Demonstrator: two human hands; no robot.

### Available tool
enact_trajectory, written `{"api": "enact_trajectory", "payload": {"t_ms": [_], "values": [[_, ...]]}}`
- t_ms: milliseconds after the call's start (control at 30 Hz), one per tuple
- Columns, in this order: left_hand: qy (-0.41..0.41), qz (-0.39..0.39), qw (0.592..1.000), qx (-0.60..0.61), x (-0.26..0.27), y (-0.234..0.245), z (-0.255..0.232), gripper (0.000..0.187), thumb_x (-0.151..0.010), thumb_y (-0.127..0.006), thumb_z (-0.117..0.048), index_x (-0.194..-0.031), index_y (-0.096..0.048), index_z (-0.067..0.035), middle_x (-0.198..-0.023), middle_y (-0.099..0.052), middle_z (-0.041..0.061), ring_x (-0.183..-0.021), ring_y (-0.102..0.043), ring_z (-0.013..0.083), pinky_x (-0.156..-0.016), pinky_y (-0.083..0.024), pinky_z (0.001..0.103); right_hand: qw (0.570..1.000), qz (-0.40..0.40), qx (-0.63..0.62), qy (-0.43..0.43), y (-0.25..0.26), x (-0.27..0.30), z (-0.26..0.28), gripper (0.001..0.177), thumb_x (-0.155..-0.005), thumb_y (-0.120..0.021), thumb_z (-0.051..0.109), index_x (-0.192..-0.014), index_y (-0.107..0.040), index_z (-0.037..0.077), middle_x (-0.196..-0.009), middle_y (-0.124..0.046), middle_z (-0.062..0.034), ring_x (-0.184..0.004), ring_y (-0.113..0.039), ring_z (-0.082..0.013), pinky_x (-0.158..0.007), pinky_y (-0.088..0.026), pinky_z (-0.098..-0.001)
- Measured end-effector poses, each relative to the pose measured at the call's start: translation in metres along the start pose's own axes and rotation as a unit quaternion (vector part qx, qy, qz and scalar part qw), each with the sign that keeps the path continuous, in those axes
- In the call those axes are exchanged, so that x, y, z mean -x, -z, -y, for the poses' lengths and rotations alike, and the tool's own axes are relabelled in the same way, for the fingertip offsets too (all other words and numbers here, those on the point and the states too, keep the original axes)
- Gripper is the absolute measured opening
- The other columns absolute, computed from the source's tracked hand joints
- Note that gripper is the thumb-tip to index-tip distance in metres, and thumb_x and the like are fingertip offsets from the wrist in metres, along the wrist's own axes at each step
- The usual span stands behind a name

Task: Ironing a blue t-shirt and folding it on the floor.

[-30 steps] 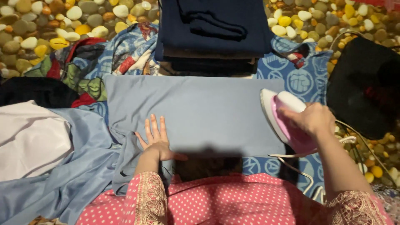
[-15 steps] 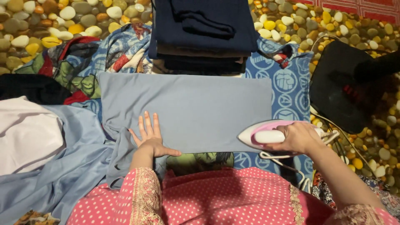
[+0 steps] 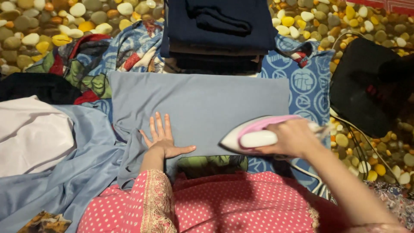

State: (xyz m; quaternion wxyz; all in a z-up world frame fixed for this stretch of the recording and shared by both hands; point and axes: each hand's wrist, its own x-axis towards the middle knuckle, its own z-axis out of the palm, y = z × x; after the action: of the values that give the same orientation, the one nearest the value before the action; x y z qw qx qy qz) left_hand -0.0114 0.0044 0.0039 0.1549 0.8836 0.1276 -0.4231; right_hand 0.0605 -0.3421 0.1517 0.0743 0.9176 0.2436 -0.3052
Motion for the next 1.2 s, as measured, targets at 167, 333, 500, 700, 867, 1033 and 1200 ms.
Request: {"api": "enact_trajectory", "payload": {"t_ms": [167, 333, 500, 700, 867, 1033, 1200], "values": [[-0.009, -0.001, 1.0, -0.005, -0.003, -0.001, 0.008, 0.169, -0.049, -0.073, -0.094, -0.158, 0.03, -0.016, -0.165, 0.04, 0.012, -0.149, 0.041, 0.0322, -0.113, 0.017, 0.071, 0.997, -0.042, 0.001, 0.061, -0.004, -0.023, 0.054, 0.062, -0.066, -0.075, 0.071, -0.102, -0.08, 0.021, -0.079, -0.076, -0.0095, -0.07, -0.074, -0.0288, -0.066, -0.058, -0.0433], [-0.029, -0.009, 0.999, 0.016, -0.012, -0.016, 0.014, 0.171, -0.045, -0.073, -0.094, -0.159, 0.029, -0.017, -0.164, 0.041, 0.013, -0.149, 0.041, 0.0337, -0.112, 0.018, 0.073, 0.999, -0.027, 0.004, 0.025, -0.006, -0.03, 0.066, 0.061, -0.067, -0.075, 0.071, -0.099, -0.08, 0.018, -0.077, -0.074, -0.0131, -0.07, -0.074, -0.0319, -0.067, -0.059, -0.0463], [-0.048, -0.033, 0.998, 0.023, -0.016, -0.017, 0.018, 0.173, -0.044, -0.075, -0.094, -0.159, 0.027, -0.015, -0.165, 0.039, 0.014, -0.149, 0.04, 0.0342, -0.111, 0.018, 0.073, 0.988, -0.103, -0.027, -0.116, 0.005, -0.051, 0.056, 0.071, -0.066, -0.074, 0.077, -0.099, -0.08, 0.014, -0.079, -0.075, -0.0177, -0.076, -0.075, -0.0351, -0.071, -0.06, -0.0486], [-0.037, -0.035, 0.999, 0.011, -0.012, -0.015, 0.015, 0.172, -0.044, -0.074, -0.094, -0.159, 0.029, -0.017, -0.165, 0.039, 0.011, -0.15, 0.039, 0.0328, -0.113, 0.017, 0.073, 0.989, -0.06, -0.024, -0.134, -0.006, -0.053, 0.049, 0.075, -0.065, -0.073, 0.08, -0.104, -0.079, 0.016, -0.083, -0.077, -0.0143, -0.078, -0.076, -0.0321, -0.073, -0.06, -0.0457], [-0.034, -0.026, 0.999, 0.008, -0.012, -0.014, 0.015, 0.173, -0.045, -0.076, -0.093, -0.159, 0.03, -0.016, -0.164, 0.041, 0.012, -0.149, 0.041, 0.0327, -0.113, 0.017, 0.072, 0.995, -0.022, -0.016, -0.094, -0.007, -0.02, 0.053, 0.066, -0.064, -0.074, 0.077, -0.102, -0.081, 0.023, -0.085, -0.078, -0.0115, -0.077, -0.076, -0.0298, -0.075, -0.06, -0.0423], [-0.034, -0.018, 0.999, 0.009, -0.014, -0.013, 0.014, 0.173, -0.045, -0.076, -0.093, -0.159, 0.03, -0.017, -0.163, 0.042, 0.012, -0.148, 0.042, 0.0327, -0.112, 0.018, 0.072, 0.997, 0.02, 0.015, -0.072, -0.013, -0.011, 0.045, 0.066, -0.066, -0.07, 0.078, -0.104, -0.08, 0.025, -0.084, -0.078, -0.0103, -0.075, -0.076, -0.0277, -0.074, -0.06, -0.0407], [-0.038, -0.028, 0.999, 0.009, -0.014, -0.014, 0.014, 0.173, -0.045, -0.075, -0.094, -0.159, 0.029, -0.017, -0.164, 0.041, 0.012, -0.149, 0.04, 0.0331, -0.112, 0.017, 0.073, 0.989, 0.036, 0.03, -0.138, -0.01, -0.028, 0.035, 0.084, -0.065, -0.065, 0.088, -0.109, -0.077, 0.017, -0.081, -0.077, -0.0091, -0.073, -0.078, -0.0236, -0.069, -0.063, -0.0396]]}}
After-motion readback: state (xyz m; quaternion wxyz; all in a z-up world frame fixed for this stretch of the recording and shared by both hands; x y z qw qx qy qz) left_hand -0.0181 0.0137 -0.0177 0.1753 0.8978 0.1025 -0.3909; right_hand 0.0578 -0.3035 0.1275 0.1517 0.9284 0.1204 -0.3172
